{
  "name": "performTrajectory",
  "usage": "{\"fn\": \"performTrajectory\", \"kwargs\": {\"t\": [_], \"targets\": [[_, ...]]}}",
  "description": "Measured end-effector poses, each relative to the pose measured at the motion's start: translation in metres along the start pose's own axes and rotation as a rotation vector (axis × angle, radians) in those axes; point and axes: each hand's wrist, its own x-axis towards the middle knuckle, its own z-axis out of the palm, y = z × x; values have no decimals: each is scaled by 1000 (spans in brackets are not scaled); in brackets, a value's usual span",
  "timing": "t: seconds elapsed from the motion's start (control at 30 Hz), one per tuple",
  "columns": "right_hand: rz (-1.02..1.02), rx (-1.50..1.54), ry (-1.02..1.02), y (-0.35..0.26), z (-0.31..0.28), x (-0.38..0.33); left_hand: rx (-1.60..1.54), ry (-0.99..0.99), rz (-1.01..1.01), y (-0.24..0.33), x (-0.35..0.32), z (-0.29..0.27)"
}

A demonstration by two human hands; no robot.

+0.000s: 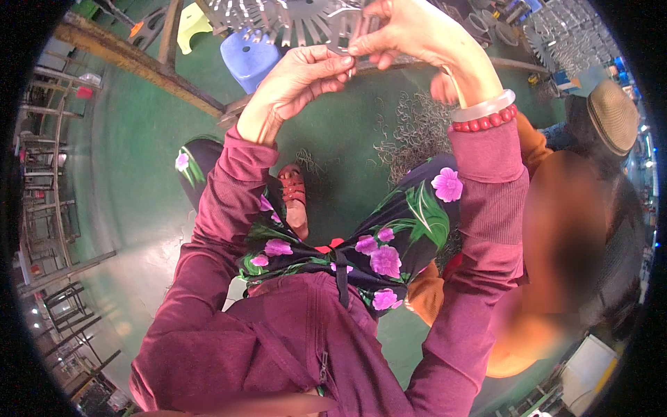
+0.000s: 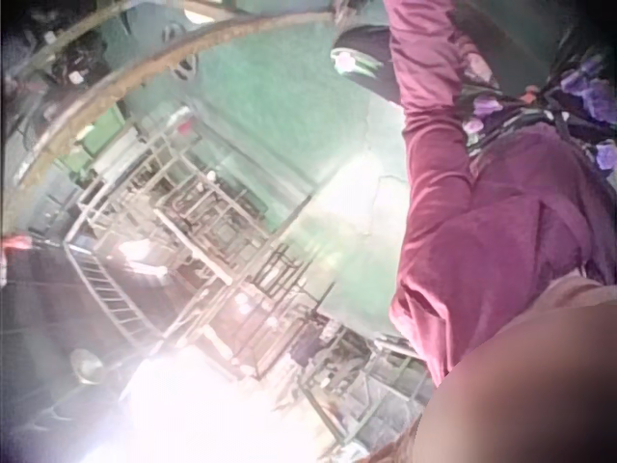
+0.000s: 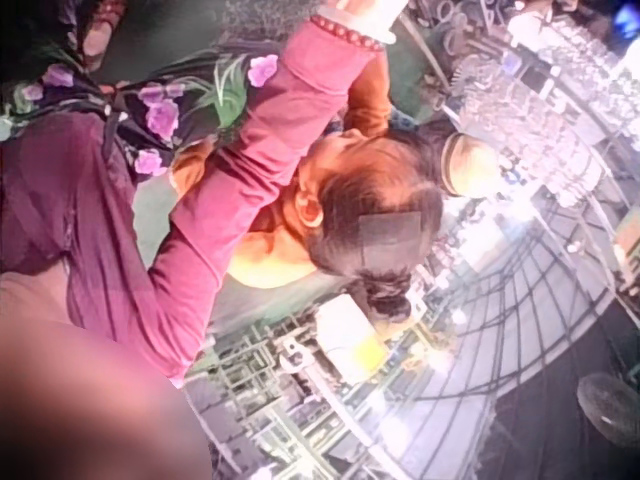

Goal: The person sits on the floor and repeatedly picks up small metal hooks from a pile, then attaches them to a hanging rack of silver decorative items. The person works by hand, handling one hook at a time and securing it to the rack.

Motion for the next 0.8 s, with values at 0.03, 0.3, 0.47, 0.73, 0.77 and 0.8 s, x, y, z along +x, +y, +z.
{"fn": "performTrajectory", "kwargs": {"t": [0.03,0.3,0.47,0.73,0.77,0.8], "targets": [[74,-56,22,-12,5,-5,-29,15,9,-3,2,1],[-102,396,384,5,42,-4,-258,50,112,-18,13,9],[-190,163,476,0,54,-6,-336,156,128,-20,6,20],[-531,-286,691,34,59,4,-61,304,30,-71,10,10],[-582,-309,717,41,61,4,136,300,-8,-93,8,9],[-637,-334,743,45,63,1,274,247,-75,-120,6,1]]}}
